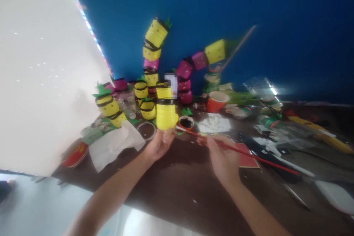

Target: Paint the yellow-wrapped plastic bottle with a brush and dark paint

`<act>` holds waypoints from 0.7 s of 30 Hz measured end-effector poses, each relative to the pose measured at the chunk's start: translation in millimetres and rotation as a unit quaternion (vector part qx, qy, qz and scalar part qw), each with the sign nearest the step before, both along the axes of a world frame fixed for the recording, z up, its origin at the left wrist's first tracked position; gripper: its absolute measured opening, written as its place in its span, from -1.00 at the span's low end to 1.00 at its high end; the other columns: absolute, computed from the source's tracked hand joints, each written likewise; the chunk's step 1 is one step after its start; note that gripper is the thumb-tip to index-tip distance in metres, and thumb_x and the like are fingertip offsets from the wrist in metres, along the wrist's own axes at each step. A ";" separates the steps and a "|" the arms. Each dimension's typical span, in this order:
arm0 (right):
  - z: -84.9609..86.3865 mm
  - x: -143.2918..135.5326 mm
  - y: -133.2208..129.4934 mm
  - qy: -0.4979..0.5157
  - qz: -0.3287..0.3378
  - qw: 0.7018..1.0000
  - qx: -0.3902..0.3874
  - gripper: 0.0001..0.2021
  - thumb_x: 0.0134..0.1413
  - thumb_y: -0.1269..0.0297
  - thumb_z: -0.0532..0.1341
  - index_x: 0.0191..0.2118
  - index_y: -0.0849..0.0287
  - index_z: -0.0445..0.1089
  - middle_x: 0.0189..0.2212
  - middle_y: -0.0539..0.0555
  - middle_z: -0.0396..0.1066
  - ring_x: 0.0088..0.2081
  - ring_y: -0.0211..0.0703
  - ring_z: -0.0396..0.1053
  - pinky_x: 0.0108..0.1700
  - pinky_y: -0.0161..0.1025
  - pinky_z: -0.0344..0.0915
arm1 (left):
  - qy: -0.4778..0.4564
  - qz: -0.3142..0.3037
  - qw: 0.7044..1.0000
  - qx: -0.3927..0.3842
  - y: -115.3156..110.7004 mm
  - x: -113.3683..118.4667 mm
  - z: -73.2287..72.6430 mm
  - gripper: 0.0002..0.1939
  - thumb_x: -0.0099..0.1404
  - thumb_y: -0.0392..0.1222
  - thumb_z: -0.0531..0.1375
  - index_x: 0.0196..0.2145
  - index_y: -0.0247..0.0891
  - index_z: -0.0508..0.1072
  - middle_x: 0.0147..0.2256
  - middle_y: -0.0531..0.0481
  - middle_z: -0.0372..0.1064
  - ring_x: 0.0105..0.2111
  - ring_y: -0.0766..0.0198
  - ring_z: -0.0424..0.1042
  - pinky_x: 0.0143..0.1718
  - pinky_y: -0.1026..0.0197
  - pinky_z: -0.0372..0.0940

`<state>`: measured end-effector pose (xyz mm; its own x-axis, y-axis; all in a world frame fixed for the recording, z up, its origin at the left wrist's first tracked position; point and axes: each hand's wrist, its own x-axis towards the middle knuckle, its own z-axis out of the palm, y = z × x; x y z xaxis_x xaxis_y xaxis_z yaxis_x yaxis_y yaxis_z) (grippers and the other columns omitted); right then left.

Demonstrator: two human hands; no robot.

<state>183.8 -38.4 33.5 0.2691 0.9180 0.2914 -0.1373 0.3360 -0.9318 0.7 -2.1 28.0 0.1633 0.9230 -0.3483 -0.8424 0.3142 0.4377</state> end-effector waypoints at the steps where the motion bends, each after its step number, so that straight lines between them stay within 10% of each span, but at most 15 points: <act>1: 0.0 0.9 0.9 -0.006 -0.013 1.000 -0.002 -0.88 -0.01 0.20 0.31 -0.38 0.11 0.45 -0.47 0.01 0.51 -0.42 -0.18 0.49 -0.25 -0.15 0.46 | 0.000 0.003 1.000 -0.007 -0.2 -0.1 2.4 -0.56 0.40 -0.08 -0.06 0.14 -0.33 0.23 -0.33 -0.06 0.49 -0.37 0.36 0.48 -0.15 0.33 0.34; 21: 9.7 -1.5 6.0 0.134 0.048 0.989 -0.033 -0.84 -0.15 0.16 0.39 -0.47 0.08 0.46 -0.50 -0.03 0.53 -0.44 -0.23 0.49 -0.35 -0.24 0.46 | -0.041 -0.059 0.996 -0.050 -5.3 -8.2 16.2 -0.37 0.29 0.19 -0.06 0.09 -0.36 0.29 -0.30 -0.10 0.42 -0.53 0.49 0.38 -0.50 0.53 0.30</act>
